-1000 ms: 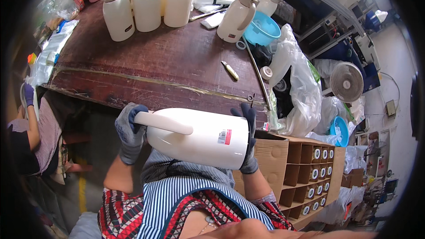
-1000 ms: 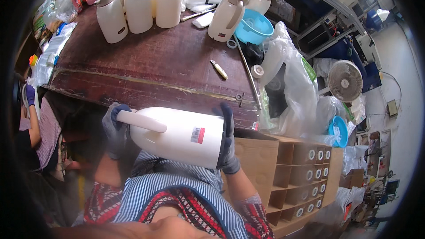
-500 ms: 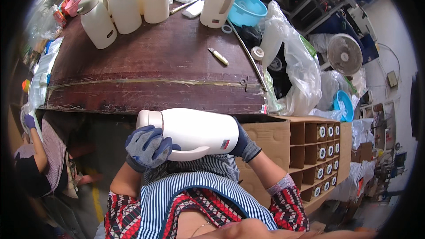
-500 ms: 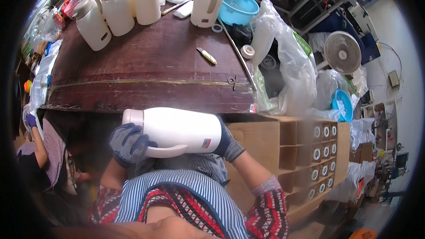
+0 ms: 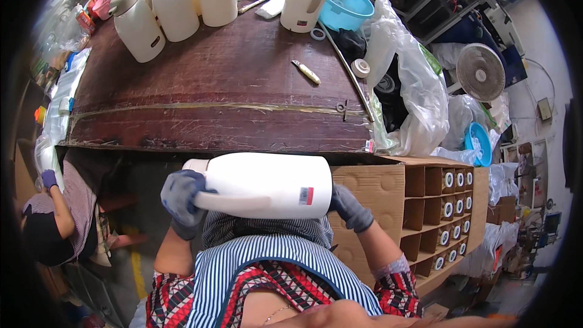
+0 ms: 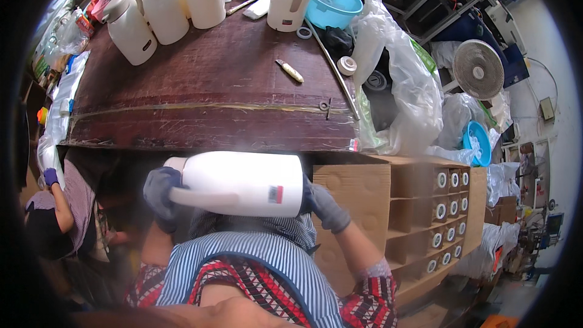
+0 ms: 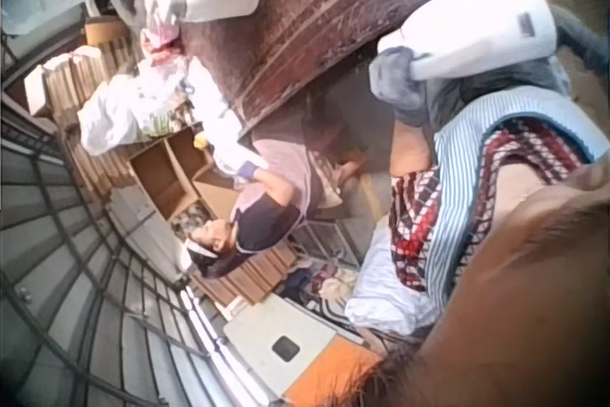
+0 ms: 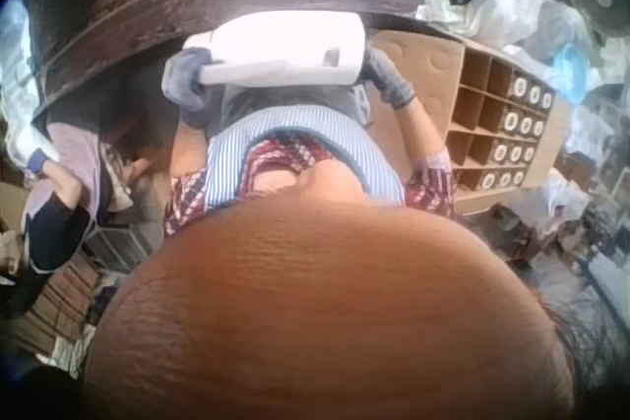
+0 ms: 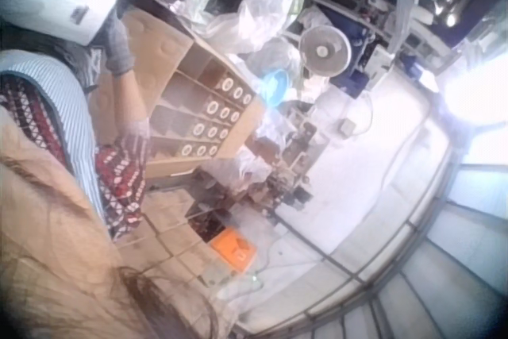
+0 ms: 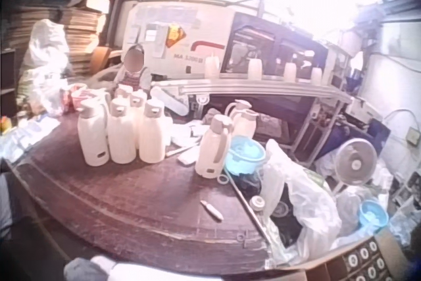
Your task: The person repeatedly picks up white thermos bottles, opens the lids, inserts a black inner cap, and closes the lids. The person handles the bottles one at a time and places them on the table after each assembly.
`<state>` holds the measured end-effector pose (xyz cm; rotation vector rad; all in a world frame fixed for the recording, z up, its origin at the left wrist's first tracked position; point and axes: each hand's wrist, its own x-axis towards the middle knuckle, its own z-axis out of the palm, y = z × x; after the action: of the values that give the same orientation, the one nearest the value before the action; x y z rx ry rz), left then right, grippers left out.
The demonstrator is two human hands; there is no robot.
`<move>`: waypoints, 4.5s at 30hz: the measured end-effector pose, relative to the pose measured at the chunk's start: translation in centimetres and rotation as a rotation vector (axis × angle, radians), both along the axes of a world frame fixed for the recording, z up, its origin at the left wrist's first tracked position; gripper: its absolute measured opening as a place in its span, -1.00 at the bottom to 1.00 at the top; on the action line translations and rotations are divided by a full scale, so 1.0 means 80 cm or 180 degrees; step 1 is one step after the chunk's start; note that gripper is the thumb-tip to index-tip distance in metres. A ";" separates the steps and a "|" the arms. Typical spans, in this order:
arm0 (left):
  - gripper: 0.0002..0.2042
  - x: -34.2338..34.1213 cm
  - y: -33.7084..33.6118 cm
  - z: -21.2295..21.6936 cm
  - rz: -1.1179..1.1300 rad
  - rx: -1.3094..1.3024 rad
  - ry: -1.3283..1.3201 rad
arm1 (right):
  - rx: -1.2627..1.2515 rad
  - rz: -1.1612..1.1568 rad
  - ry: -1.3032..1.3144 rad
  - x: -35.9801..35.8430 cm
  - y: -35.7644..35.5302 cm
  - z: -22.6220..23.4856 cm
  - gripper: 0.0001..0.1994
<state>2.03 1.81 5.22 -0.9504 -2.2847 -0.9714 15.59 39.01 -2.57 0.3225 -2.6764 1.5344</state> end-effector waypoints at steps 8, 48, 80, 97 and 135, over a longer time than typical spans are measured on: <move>-0.81 -0.014 0.032 -0.142 0.0096 0.2192 -0.2399 | 0.0543 -0.0025 0.1107 -0.015 -0.047 0.117 -0.12; -0.91 -0.024 0.034 -0.198 0.0721 0.2050 -0.2747 | 0.0577 -0.0051 0.0638 -0.079 -0.085 0.137 -0.03; -0.88 -0.062 0.000 -0.240 0.0340 0.3326 -0.3619 | 0.2611 0.1609 0.1283 -0.232 -0.041 0.196 -0.56; -0.73 -0.158 -0.113 0.054 0.1079 0.0319 -0.0588 | 0.2190 -0.1184 0.0874 -0.204 0.029 0.157 -0.88; -0.66 -0.078 -0.019 -0.159 -0.1111 0.0494 -0.5316 | 0.2182 0.2256 0.2232 -0.138 -0.042 0.137 -0.69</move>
<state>-4.23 0.30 -7.47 -0.3728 -3.0787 -2.7775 4.57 35.66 8.38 1.6011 -2.4433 0.2984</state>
